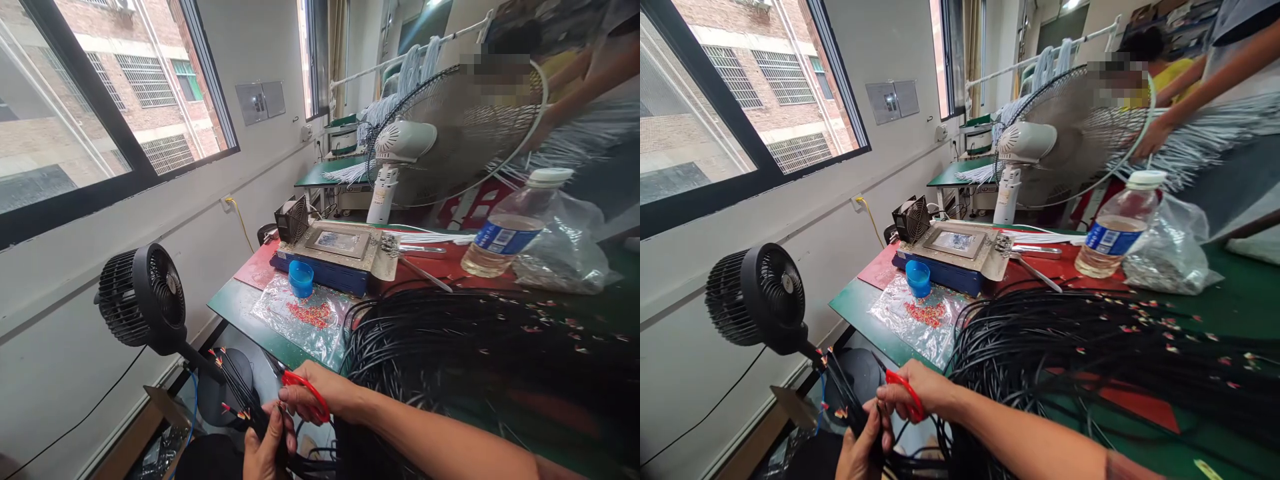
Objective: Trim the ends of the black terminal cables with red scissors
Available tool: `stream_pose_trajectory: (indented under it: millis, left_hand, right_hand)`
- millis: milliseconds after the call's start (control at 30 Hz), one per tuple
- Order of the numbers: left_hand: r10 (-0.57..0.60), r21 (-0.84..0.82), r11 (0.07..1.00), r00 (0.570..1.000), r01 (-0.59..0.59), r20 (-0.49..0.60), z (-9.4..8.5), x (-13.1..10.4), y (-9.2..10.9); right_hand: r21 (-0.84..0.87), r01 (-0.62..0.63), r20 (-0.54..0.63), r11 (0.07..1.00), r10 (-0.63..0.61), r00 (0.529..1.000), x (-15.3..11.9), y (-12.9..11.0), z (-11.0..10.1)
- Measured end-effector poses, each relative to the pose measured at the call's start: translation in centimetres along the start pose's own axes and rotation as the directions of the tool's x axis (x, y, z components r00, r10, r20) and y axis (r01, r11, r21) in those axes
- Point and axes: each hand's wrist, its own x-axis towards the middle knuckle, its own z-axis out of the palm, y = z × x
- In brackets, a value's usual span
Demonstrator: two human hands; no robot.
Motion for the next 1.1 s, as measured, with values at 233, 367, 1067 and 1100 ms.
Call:
stream_pose_trajectory:
  millis: [233,367,1067,1100]
  left_hand:
    - [-0.012,-0.001,1.0,1.0,0.012,0.014,-0.3,0.1,-0.2]
    - [-0.018,-0.047,0.999,0.999,0.017,-0.037,-0.3,0.1,-0.3]
    - [-0.086,-0.089,0.992,0.996,0.087,0.014,-0.3,0.2,0.1]
    - [-0.099,-0.103,0.99,0.995,0.099,0.012,-0.3,0.2,0.2]
  right_hand:
    - [-0.063,0.06,0.045,0.996,-0.057,0.997,0.2,0.5,-0.3]
    - [-0.023,0.027,0.019,0.999,-0.026,0.999,0.1,0.3,-0.2]
    - [-0.04,0.1,-0.044,0.994,-0.102,0.994,0.5,0.8,-0.4]
    - [-0.073,0.115,-0.039,0.991,-0.118,0.992,0.5,0.9,-0.4]
